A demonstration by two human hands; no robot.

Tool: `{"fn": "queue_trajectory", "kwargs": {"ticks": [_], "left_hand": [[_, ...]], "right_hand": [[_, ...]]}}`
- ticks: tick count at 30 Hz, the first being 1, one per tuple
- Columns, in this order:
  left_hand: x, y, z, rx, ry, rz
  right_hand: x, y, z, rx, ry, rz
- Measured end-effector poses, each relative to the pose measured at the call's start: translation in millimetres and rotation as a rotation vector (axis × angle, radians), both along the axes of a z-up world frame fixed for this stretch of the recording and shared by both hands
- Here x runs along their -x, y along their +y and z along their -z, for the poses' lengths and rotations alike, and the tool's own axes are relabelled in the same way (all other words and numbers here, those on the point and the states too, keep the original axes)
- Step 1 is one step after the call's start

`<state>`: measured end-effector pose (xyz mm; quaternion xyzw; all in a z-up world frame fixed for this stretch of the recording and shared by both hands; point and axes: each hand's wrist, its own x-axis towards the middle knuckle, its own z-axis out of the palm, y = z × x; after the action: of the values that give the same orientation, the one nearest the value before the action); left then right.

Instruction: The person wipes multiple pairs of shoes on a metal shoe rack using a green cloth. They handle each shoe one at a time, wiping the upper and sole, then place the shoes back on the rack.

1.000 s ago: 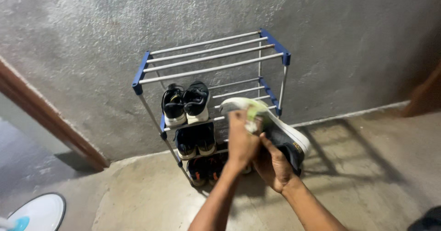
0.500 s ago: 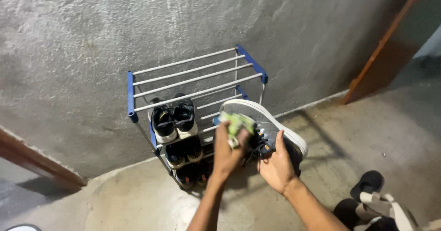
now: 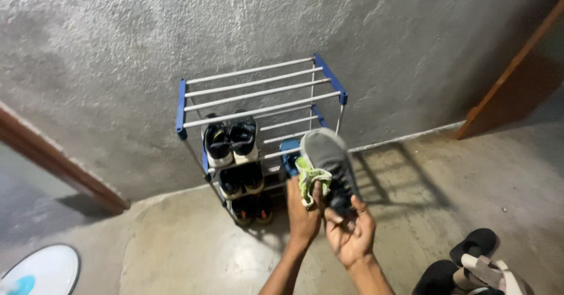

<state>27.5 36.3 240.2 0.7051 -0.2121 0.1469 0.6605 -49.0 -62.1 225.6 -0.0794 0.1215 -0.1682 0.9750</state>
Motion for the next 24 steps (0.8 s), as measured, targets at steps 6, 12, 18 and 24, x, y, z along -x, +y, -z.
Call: {"fn": "queue_trajectory", "kwargs": {"ticks": [6,12,18,24], "left_hand": [[22,-35,1,0.379,0.447,0.224],[25,-64,-24,0.273,0.214,-0.023],[81,-82,32,0.145,0.284,0.088],[74,-70,36,0.144,0.362,0.045]], "right_hand": [[8,-42,29,0.2,-0.271,-0.139],[43,-61,-21,0.306,0.286,-0.252],[51,-106,4,0.072,-0.209,-0.348],[60,-88,11,0.084,-0.02,-0.366]]}}
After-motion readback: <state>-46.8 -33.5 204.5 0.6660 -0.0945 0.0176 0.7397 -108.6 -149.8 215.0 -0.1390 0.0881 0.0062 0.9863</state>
